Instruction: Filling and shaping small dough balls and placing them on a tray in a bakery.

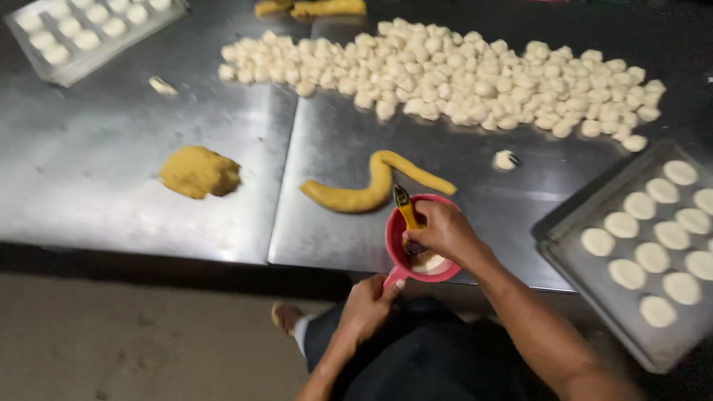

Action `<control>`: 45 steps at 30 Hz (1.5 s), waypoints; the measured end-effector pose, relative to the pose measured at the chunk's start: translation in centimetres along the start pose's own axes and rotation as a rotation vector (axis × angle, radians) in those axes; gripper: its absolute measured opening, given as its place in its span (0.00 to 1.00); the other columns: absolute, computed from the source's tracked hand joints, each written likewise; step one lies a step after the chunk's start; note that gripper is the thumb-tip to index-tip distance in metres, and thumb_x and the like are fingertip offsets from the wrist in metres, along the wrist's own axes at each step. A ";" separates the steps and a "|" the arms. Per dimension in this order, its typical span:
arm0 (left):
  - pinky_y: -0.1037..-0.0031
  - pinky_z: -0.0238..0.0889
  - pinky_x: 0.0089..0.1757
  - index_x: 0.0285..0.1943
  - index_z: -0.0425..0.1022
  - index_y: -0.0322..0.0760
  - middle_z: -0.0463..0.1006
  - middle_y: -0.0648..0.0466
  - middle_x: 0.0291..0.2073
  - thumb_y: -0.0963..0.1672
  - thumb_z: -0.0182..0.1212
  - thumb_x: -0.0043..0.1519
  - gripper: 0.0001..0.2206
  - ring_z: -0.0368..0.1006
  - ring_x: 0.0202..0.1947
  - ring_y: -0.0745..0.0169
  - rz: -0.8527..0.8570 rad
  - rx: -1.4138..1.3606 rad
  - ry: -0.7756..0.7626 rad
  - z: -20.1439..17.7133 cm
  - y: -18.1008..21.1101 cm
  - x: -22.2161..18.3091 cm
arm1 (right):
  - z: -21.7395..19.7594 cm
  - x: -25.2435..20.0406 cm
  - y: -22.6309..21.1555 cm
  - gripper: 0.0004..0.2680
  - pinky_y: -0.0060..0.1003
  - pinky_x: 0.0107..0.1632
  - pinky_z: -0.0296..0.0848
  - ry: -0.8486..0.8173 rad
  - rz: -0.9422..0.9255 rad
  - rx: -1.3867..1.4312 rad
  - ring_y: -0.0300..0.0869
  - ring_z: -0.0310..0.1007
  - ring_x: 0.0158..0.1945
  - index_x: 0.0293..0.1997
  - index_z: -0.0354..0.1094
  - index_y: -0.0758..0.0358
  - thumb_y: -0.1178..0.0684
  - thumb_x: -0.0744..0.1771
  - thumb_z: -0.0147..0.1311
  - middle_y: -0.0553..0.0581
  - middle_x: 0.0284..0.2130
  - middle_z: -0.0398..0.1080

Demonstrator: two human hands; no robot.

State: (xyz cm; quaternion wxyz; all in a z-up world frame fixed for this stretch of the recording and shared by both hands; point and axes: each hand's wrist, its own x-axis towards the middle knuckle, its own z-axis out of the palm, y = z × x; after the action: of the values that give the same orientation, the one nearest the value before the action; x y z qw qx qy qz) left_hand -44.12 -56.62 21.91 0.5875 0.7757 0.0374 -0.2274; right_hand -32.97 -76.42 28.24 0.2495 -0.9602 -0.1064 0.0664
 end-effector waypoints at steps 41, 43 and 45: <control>0.47 0.67 0.45 0.47 0.78 0.32 0.79 0.32 0.40 0.54 0.54 0.65 0.21 0.75 0.47 0.30 0.060 0.292 -0.111 9.7 2.8 5.4 | -3.9 -10.5 10.5 0.10 0.41 0.47 0.76 0.701 -0.296 -0.005 0.51 0.78 0.46 0.48 0.73 0.66 0.63 0.64 0.65 0.61 0.43 0.74; 0.49 0.68 0.45 0.47 0.78 0.33 0.79 0.32 0.38 0.54 0.53 0.66 0.21 0.76 0.46 0.30 0.040 0.247 -0.135 9.4 5.0 4.4 | -3.6 -10.6 10.6 0.10 0.41 0.44 0.75 0.682 -0.295 -0.094 0.51 0.76 0.43 0.48 0.75 0.65 0.63 0.63 0.66 0.60 0.43 0.75; 0.50 0.69 0.45 0.47 0.78 0.34 0.80 0.33 0.37 0.55 0.52 0.66 0.22 0.78 0.45 0.31 0.049 0.206 -0.132 9.6 5.9 4.6 | -3.7 -10.1 10.6 0.11 0.42 0.40 0.73 0.685 -0.323 -0.188 0.51 0.75 0.39 0.49 0.77 0.64 0.63 0.63 0.67 0.59 0.43 0.75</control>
State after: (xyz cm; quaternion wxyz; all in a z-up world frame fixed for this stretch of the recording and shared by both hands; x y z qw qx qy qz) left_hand -41.01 -68.30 23.41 0.5113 0.8159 -0.0438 -0.2664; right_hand -40.30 -89.55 26.99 0.1887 -0.9164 -0.1721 -0.3083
